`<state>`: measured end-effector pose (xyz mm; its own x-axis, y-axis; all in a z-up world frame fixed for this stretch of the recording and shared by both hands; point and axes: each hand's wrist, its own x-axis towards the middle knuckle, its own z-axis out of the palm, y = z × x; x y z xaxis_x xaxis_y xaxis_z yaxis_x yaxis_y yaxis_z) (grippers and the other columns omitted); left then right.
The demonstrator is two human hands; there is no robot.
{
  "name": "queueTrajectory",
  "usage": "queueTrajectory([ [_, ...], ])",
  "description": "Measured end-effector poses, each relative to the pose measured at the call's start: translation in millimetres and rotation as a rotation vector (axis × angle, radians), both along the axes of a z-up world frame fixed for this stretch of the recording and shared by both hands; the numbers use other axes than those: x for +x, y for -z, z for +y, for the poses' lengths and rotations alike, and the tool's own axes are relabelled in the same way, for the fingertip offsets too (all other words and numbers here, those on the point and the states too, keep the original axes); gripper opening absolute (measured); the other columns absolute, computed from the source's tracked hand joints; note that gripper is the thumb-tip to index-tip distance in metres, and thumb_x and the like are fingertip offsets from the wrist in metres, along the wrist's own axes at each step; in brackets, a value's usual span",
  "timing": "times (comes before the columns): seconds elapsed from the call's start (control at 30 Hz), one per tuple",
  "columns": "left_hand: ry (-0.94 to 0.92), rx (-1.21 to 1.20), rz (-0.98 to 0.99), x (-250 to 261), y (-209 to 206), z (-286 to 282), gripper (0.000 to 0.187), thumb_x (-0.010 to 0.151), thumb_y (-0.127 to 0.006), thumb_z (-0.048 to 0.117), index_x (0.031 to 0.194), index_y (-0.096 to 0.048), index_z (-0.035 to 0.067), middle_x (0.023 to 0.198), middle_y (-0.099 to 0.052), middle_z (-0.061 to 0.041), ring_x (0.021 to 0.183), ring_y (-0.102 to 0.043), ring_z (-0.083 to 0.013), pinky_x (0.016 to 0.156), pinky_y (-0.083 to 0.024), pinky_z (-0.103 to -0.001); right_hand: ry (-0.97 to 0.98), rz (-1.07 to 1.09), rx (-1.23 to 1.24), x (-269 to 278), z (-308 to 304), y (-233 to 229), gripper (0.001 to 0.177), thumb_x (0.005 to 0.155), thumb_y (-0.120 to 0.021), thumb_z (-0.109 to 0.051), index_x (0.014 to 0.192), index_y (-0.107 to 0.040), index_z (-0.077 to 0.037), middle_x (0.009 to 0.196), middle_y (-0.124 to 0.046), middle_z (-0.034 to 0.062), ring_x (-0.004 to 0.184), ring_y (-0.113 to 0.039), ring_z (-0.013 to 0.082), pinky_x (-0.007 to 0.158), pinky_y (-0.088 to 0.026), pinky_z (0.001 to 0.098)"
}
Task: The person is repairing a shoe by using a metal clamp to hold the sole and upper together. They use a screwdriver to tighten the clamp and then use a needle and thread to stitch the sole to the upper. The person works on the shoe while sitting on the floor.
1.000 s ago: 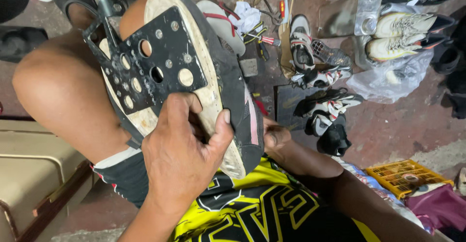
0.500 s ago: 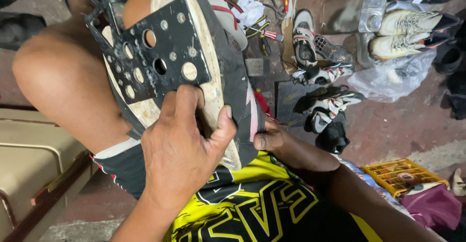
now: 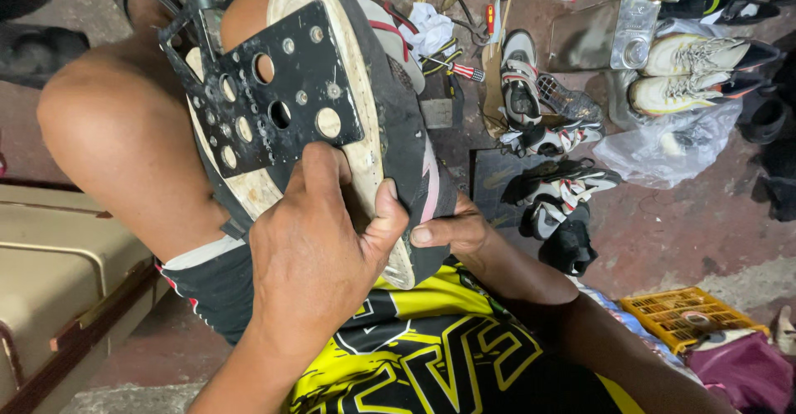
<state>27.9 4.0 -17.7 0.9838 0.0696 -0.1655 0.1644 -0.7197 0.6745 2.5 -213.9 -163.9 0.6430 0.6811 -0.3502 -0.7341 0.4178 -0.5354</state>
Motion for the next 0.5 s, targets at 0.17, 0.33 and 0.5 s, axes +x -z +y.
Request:
queueTrajectory([
  [0.17,0.012,0.001,-0.002,0,-2,1,0.04,0.092,-0.074,0.034,0.099,-0.05,0.003,0.08,-0.065,-0.018,0.064,-0.067,-0.042,0.054,-0.051,-0.05,-0.009,0.105,0.23,-4,2,28,0.074,0.084,-0.07,0.004,0.155,-0.046,0.006,0.132,-0.065,0.0184,0.124,-0.062,0.0279,0.115,-0.046,0.0451],
  [0.33,0.009,0.001,0.025,-1,-2,0,0.04,0.093,-0.073,0.034,0.099,-0.05,0.003,0.08,-0.064,-0.018,0.064,-0.067,-0.042,0.054,-0.05,-0.05,-0.017,0.015,0.122,7,6,22,0.084,0.076,-0.072,0.002,0.154,-0.042,0.002,0.144,-0.061,0.0145,0.137,-0.058,0.025,0.122,-0.041,0.0394],
  [0.5,0.011,0.004,0.018,-2,-2,-1,0.039,0.093,-0.073,0.033,0.099,-0.049,0.003,0.081,-0.064,-0.018,0.064,-0.067,-0.0414,0.053,-0.05,-0.05,-0.031,-0.028,0.108,6,3,20,0.083,0.077,-0.072,0.002,0.154,-0.043,0.004,0.144,-0.062,0.0149,0.136,-0.059,0.0248,0.122,-0.042,0.0394],
])
